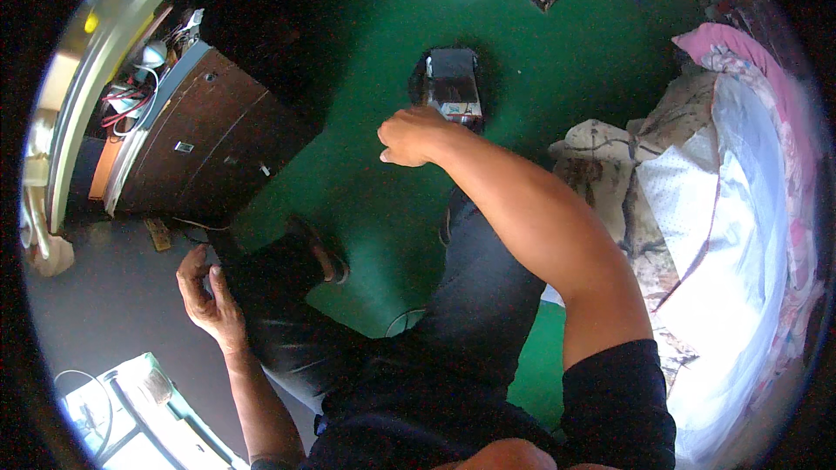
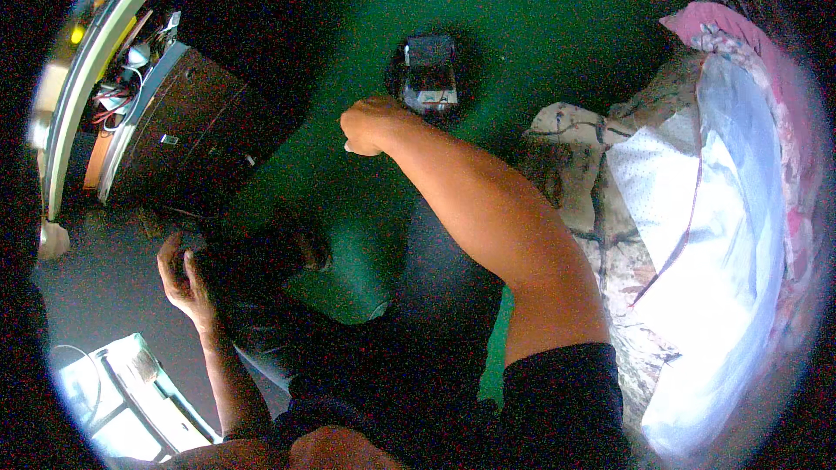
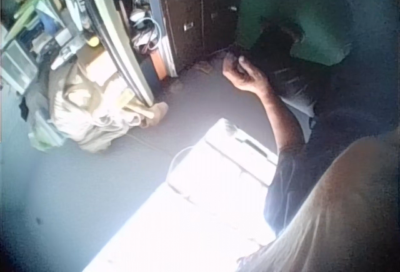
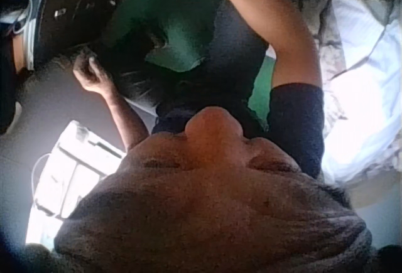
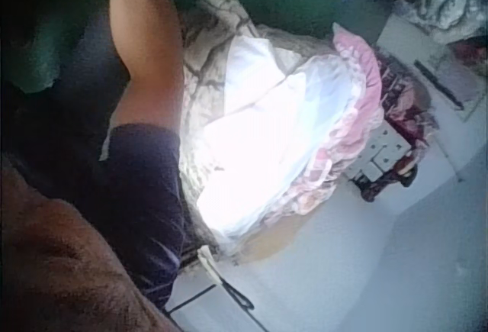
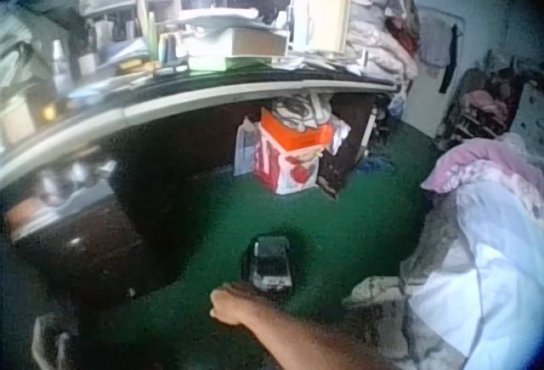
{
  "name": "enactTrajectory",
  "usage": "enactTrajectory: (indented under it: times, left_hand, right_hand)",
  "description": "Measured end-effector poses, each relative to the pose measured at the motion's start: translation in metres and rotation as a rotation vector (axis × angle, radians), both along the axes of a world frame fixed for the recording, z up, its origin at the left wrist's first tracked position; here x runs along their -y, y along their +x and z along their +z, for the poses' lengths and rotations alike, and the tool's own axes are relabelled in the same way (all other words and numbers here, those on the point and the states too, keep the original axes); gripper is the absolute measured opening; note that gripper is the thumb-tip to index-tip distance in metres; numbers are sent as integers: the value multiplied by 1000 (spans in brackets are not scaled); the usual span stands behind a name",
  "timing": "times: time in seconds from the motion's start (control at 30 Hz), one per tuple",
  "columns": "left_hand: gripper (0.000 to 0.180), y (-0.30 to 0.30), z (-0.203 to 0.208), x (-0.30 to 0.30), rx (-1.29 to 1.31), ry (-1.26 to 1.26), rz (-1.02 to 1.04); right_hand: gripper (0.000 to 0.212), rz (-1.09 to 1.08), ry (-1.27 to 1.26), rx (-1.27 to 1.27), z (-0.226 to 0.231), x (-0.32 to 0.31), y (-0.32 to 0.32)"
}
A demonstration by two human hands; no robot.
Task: The person opens a small black box with a yellow interior and removes several small items, including a cylindrical object. They then place the box on the floor and examine the cylindrical object. Finally, they stand and sort through papers and envelopes on a cluttered desk.
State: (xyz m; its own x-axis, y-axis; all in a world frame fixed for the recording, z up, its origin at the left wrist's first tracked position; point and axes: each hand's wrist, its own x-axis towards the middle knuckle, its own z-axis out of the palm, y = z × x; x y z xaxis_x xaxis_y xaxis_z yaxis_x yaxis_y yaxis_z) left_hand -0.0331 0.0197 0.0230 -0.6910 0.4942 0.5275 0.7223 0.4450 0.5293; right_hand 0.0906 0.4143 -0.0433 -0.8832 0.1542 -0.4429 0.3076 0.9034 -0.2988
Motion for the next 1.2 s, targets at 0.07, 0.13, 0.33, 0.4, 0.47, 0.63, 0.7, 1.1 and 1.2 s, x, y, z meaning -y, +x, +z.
enactTrajectory:
  times: [0.07, 0.13, 0.33, 0.4, 0.47, 0.63, 0.7, 1.1, 1.2]
  left_hand:
    - [26, -1, -2, 2, 46, 55, -2]
    - [24, -1, 0, 3, 65, 67, 4]
    - [20, -1, 1, 4, 72, 118, 10]
    - [19, -1, 3, 3, 79, 128, 11]
    - [19, -3, 3, 4, 75, 151, 8]
    - [18, -2, 6, 7, 106, 148, 17]
    - [18, -3, 11, 2, 88, 178, 2]
    - [17, -8, 24, 4, 119, 223, -4]
    - [17, -8, 29, 4, 122, 247, -10]
  right_hand:
    - [36, -9, -5, 19, -1, 0, -2]
    - [35, -10, -8, 24, 0, 0, -2]
    - [40, -13, -36, 122, 3, 4, -8]
    - [41, -22, -41, 123, 3, 4, -7]
    - [36, -21, -25, 99, -12, 1, -4]
    - [38, -32, -24, 135, -8, 5, -9]
    - [40, -92, -39, 141, -2, 6, -9]
    - [50, -191, 46, -429, 10, 4, -4]
    - [39, -275, 96, -618, -4, -4, 2]
